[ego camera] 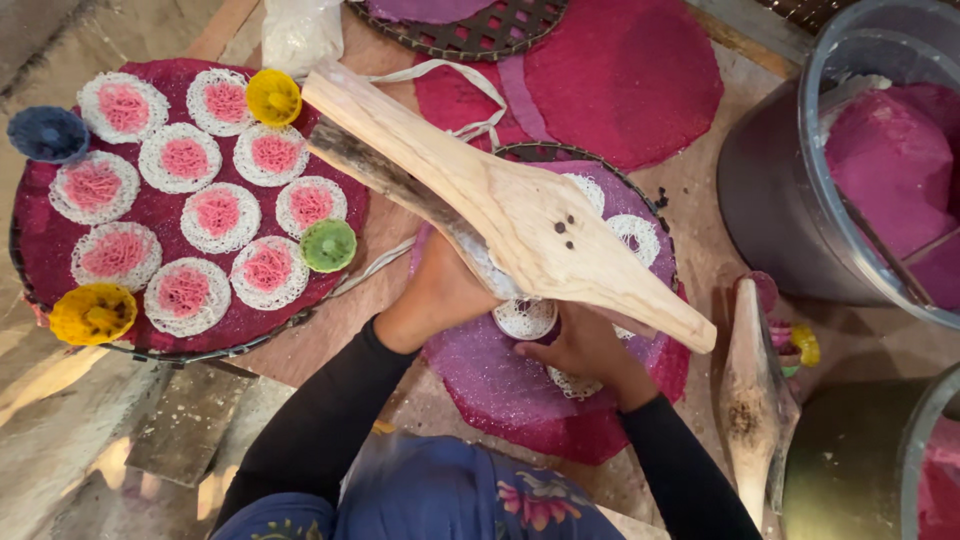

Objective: The person processes pink and white rice-based dough by extruding it through a wooden tool onto flat trays, then shapes and positions the resulting circular patterns by hand.

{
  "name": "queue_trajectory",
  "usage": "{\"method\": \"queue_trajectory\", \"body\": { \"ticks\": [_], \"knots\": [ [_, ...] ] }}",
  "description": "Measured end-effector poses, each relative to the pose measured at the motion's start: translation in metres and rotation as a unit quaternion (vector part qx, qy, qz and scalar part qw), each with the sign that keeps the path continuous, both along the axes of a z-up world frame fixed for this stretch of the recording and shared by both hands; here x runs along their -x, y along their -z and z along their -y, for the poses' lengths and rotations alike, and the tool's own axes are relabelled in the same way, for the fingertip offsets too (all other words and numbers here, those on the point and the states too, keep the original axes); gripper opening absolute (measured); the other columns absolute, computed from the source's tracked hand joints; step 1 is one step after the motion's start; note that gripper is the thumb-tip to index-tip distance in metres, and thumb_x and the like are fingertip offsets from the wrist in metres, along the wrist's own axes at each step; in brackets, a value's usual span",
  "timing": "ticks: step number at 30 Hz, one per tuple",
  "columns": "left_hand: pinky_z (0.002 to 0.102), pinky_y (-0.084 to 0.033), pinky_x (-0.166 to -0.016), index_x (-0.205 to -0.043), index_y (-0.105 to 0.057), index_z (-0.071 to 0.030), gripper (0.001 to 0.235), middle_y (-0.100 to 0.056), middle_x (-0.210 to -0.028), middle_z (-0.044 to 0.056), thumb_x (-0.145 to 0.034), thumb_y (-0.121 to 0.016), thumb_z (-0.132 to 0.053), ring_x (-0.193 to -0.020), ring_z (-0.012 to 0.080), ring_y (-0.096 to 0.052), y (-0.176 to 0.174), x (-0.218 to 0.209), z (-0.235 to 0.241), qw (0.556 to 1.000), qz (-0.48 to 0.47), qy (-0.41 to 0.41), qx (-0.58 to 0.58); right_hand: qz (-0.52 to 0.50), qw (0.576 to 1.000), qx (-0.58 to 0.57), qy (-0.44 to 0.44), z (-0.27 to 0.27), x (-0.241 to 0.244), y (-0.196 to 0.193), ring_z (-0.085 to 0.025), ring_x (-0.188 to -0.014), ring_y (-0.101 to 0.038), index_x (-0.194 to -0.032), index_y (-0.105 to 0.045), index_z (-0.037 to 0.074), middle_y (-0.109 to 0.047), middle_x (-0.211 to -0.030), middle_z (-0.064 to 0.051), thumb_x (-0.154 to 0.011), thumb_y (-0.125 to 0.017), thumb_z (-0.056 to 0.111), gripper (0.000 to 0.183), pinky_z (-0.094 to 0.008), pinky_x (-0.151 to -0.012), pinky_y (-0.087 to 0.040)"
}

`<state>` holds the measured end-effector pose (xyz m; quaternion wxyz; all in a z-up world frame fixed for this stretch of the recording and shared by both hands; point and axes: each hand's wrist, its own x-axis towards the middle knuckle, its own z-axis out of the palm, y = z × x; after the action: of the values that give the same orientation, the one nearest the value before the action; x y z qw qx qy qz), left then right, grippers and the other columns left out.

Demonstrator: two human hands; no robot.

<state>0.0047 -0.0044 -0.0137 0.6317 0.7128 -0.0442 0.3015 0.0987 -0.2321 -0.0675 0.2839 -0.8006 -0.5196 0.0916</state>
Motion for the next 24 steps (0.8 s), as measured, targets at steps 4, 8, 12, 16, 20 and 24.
{"method": "queue_trajectory", "body": {
  "ticks": [4,8,12,16,20,24],
  "knots": [
    [0.034,-0.058,-0.099,-0.126,-0.063,0.0,0.058,-0.072,-0.123,0.011,-0.077,-0.09,-0.015,-0.113,0.0195,-0.07,0.0,0.001,0.0,0.999,-0.009,0.009,0.047,-0.08,0.99,0.092,0.069,-0.007,-0.001,0.0,-0.037,-0.127,-0.061,-0.141,-0.054,0.004,-0.064,-0.133,-0.022,-0.069,-0.091,0.043,0.09,-0.042,-0.109,-0.046],
    [0.033,-0.058,-0.098,-0.124,-0.063,0.001,0.058,-0.072,-0.12,0.01,-0.075,-0.092,-0.014,-0.11,0.0187,-0.07,0.0,0.001,-0.004,0.999,-0.01,-0.025,0.035,-0.059,0.997,0.026,0.032,-0.009,-0.002,-0.003,-0.038,-0.127,-0.06,-0.141,-0.052,0.0,-0.063,-0.134,-0.023,-0.065,-0.094,0.035,0.094,-0.044,-0.11,-0.045],
    [0.032,-0.058,-0.098,-0.125,-0.063,0.002,0.057,-0.072,-0.122,0.01,-0.078,-0.09,-0.014,-0.111,0.0181,-0.07,0.002,0.002,-0.007,0.997,-0.018,-0.013,0.079,0.038,0.999,-0.037,-0.01,-0.005,-0.002,-0.004,-0.045,-0.135,-0.049,-0.144,-0.048,-0.004,-0.055,-0.141,-0.028,-0.062,-0.094,0.031,0.1,-0.049,-0.113,-0.037],
    [0.032,-0.058,-0.098,-0.124,-0.065,0.002,0.052,-0.074,-0.121,0.01,-0.081,-0.088,-0.014,-0.11,0.0182,-0.071,0.001,0.002,-0.012,0.997,-0.026,-0.021,0.076,-0.089,0.995,-0.021,0.027,-0.008,-0.009,-0.011,-0.036,-0.139,-0.05,-0.144,-0.051,0.003,-0.056,-0.145,-0.02,-0.066,-0.093,0.029,0.093,-0.045,-0.117,-0.037],
    [0.032,-0.06,-0.095,-0.121,-0.066,0.002,0.05,-0.075,-0.118,0.01,-0.079,-0.087,-0.014,-0.107,0.0181,-0.073,-0.002,0.008,-0.015,0.995,-0.052,-0.039,0.08,-0.211,0.976,-0.05,0.0,-0.033,-0.022,-0.018,-0.035,-0.14,-0.046,-0.146,-0.049,0.002,-0.052,-0.149,-0.02,-0.071,-0.091,0.031,0.091,-0.044,-0.115,-0.035],
    [0.033,-0.058,-0.098,-0.123,-0.063,0.003,0.053,-0.072,-0.121,0.012,-0.079,-0.086,-0.013,-0.109,0.0195,-0.071,-0.008,0.018,-0.02,0.995,-0.023,-0.076,0.068,-0.213,0.972,0.095,-0.028,-0.079,-0.03,-0.012,-0.027,-0.13,-0.057,-0.138,-0.061,0.008,-0.064,-0.142,-0.012,-0.081,-0.082,0.043,0.07,-0.038,-0.11,-0.042]
  ]
}}
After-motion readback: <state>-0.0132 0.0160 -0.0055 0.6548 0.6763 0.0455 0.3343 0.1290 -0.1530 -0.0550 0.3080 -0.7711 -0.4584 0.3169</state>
